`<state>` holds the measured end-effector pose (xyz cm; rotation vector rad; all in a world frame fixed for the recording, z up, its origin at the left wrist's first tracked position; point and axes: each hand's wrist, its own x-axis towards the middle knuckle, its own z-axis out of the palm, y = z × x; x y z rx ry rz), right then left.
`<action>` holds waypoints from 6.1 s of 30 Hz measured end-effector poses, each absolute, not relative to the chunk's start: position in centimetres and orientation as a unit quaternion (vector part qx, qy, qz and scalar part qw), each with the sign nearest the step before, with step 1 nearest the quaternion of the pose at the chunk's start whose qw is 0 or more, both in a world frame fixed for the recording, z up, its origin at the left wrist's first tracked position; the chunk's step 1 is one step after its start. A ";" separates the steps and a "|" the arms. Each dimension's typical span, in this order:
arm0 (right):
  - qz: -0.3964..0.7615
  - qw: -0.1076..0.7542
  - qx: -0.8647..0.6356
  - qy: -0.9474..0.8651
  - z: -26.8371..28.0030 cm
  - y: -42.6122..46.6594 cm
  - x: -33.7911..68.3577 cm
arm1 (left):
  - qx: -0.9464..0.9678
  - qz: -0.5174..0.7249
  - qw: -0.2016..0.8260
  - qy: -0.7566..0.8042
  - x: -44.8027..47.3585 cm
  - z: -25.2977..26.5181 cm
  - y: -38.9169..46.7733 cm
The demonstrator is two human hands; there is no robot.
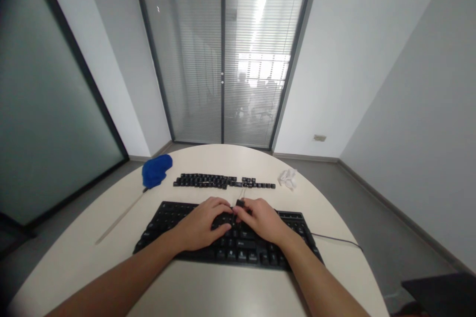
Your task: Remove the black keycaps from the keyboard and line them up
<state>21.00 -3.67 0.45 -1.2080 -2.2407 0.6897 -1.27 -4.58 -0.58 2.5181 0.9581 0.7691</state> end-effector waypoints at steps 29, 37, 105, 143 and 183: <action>0.354 0.335 -0.391 -0.781 0.2 -3.5 20.7 | 0.801 0.344 0.343 0.351 -1.4 -0.9 -3.5; 0.363 0.340 -0.405 -0.767 0.4 -3.5 20.5 | 0.887 0.287 0.143 0.332 -1.2 -0.2 -4.5; 0.020 0.113 -0.593 -0.797 0.0 3.8 18.1 | 0.886 0.270 0.107 0.363 -1.0 -0.5 -4.5; 0.116 0.259 -0.512 -0.811 3.2 1.1 18.7 | 0.886 0.278 0.111 0.354 -1.1 -0.5 -4.5; 0.236 0.282 -0.444 -0.817 0.8 -5.6 20.5 | 0.886 0.265 0.115 0.362 -0.9 -0.6 -4.5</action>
